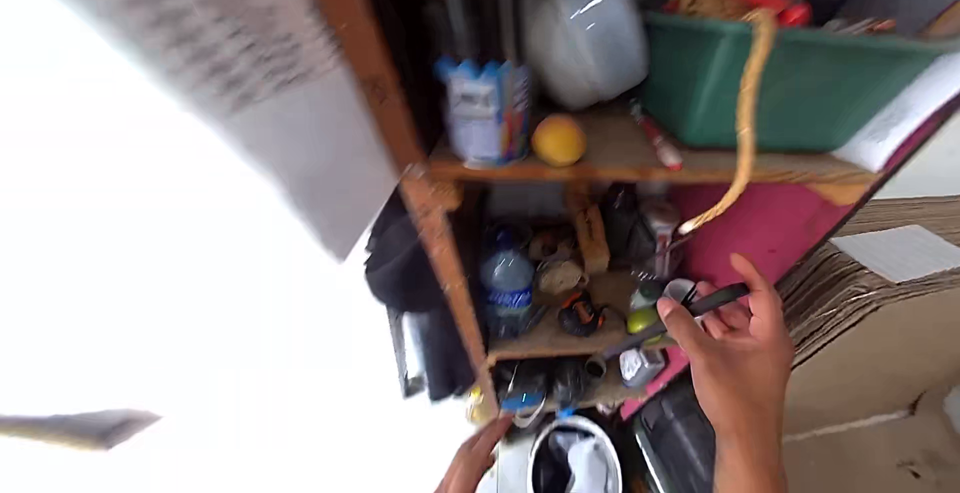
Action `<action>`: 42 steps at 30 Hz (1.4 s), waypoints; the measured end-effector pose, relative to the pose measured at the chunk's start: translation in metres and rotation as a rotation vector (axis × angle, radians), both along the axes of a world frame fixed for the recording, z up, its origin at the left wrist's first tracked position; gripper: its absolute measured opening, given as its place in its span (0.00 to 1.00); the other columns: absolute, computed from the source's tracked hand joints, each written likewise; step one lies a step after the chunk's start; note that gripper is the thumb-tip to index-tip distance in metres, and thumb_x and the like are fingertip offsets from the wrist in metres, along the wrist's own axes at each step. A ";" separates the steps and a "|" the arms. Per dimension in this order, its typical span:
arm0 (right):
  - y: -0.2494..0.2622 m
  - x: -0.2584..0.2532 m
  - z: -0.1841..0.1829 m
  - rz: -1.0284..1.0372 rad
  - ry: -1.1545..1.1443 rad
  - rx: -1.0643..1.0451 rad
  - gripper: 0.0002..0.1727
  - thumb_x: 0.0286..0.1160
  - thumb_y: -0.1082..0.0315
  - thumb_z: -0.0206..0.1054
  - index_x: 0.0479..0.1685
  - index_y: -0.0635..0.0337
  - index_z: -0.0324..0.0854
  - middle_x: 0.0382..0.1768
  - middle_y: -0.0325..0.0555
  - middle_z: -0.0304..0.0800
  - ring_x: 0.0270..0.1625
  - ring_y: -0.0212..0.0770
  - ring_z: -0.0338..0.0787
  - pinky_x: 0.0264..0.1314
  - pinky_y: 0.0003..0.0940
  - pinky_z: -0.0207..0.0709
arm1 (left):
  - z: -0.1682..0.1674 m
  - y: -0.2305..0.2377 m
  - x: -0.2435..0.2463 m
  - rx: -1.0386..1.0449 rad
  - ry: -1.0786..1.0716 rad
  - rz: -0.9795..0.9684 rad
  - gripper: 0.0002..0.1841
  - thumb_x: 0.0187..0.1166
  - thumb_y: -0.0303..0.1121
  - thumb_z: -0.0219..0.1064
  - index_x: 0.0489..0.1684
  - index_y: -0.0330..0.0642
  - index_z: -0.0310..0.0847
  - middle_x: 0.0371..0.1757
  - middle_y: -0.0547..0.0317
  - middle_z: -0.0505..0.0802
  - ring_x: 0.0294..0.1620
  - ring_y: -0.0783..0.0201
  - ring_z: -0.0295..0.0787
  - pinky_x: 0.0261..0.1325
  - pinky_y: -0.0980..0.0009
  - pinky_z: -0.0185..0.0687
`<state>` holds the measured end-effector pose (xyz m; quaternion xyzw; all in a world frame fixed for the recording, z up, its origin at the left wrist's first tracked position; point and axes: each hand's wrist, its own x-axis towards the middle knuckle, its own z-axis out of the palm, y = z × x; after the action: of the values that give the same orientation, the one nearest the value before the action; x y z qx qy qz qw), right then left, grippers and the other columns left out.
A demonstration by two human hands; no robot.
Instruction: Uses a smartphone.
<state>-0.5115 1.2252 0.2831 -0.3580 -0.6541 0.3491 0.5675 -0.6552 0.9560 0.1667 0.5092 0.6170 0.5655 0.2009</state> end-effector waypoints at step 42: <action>-0.319 0.084 -0.104 1.019 -0.369 0.512 0.13 0.82 0.45 0.66 0.56 0.32 0.88 0.78 0.42 0.75 0.87 0.49 0.66 0.84 0.47 0.71 | 0.002 -0.223 0.130 0.537 -1.004 0.186 0.33 0.87 0.65 0.45 0.86 0.61 0.62 0.69 0.53 0.87 0.66 0.57 0.89 0.58 0.57 0.92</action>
<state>-0.4271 0.9064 0.1796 0.0944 -0.8944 0.3408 0.2739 -0.5250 0.7329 0.1684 0.1550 0.3232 0.8899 0.2821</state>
